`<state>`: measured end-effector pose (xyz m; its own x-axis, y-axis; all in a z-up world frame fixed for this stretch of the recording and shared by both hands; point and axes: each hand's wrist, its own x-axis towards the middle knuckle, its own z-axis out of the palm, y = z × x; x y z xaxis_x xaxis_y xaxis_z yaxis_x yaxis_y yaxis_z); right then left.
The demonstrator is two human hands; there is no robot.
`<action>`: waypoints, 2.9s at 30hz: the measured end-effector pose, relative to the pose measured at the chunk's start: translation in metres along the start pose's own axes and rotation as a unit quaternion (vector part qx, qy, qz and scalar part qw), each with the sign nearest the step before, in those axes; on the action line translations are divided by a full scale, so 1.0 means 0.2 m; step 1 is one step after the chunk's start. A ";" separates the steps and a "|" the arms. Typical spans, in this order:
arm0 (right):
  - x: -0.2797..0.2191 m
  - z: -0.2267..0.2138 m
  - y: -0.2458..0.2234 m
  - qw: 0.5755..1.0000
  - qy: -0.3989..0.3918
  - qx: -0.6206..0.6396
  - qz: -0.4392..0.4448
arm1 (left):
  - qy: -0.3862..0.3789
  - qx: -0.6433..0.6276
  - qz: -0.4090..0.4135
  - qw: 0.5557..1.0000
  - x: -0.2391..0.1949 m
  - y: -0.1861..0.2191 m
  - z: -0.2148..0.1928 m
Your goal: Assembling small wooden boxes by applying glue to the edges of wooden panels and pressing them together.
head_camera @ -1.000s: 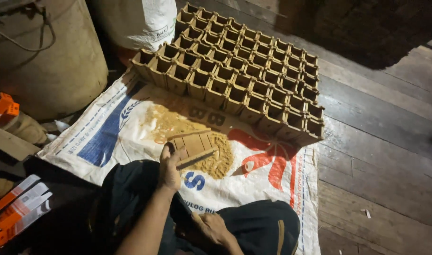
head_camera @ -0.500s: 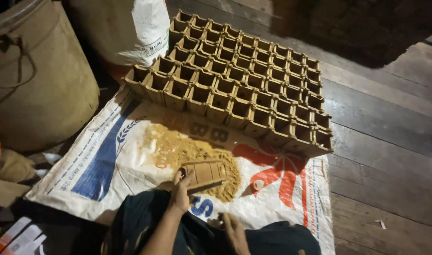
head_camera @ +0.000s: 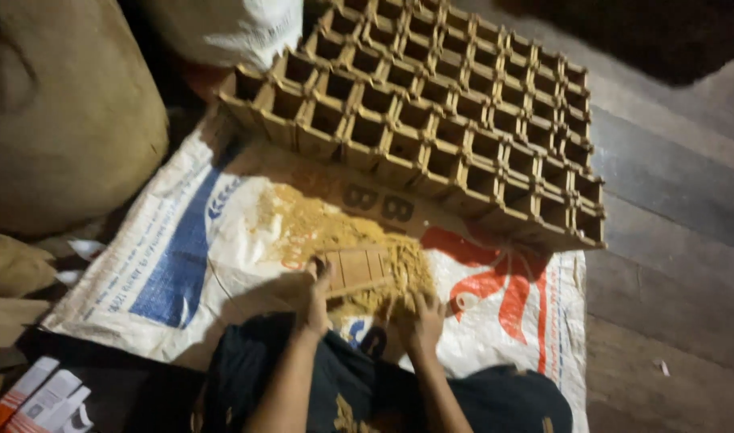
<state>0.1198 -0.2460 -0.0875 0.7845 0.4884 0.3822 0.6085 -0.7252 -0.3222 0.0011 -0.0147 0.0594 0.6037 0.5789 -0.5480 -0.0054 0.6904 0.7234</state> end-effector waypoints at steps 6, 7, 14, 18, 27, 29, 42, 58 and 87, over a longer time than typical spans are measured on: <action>0.12 -0.01 -0.12 0.996 0.066 -0.054 0.021 | 0.077 0.000 0.085 0.993 0.28 -0.18 -0.19; 0.12 0.00 -0.12 0.996 0.065 -0.056 0.020 | 0.077 -0.001 0.083 0.994 0.29 -0.20 -0.19; 0.16 0.04 -0.23 0.996 -0.004 -0.070 -0.062 | 0.066 -0.014 0.088 0.994 0.05 -0.02 -0.01; 0.10 0.10 -0.25 0.990 -0.077 -0.083 -0.081 | 0.041 0.005 0.058 0.997 0.12 -0.11 -0.05; 0.06 -0.22 -0.20 0.887 -0.068 0.379 0.256 | -0.023 0.053 0.064 0.996 0.18 -0.23 -0.09; 0.14 -0.45 -0.32 0.856 -0.068 0.425 0.287 | -0.036 0.054 0.072 0.995 0.13 -0.19 -0.06; 0.21 -0.58 -0.50 0.811 -0.069 0.499 0.298 | -0.127 0.070 0.144 0.979 -0.17 0.08 0.11; 0.21 -0.55 -0.49 0.630 -0.049 0.681 0.371 | -0.134 0.088 0.208 0.965 -0.11 -0.05 0.07; 0.02 -0.49 -0.51 0.991 0.021 0.130 0.003 | -0.096 0.151 0.219 0.959 -0.11 -0.05 0.11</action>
<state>0.0489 -0.2172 0.0317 0.7853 0.4602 0.4143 0.6191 -0.5751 -0.5348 0.0046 -0.0435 0.0740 0.7325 0.6738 -0.0971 -0.0782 0.2250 0.9712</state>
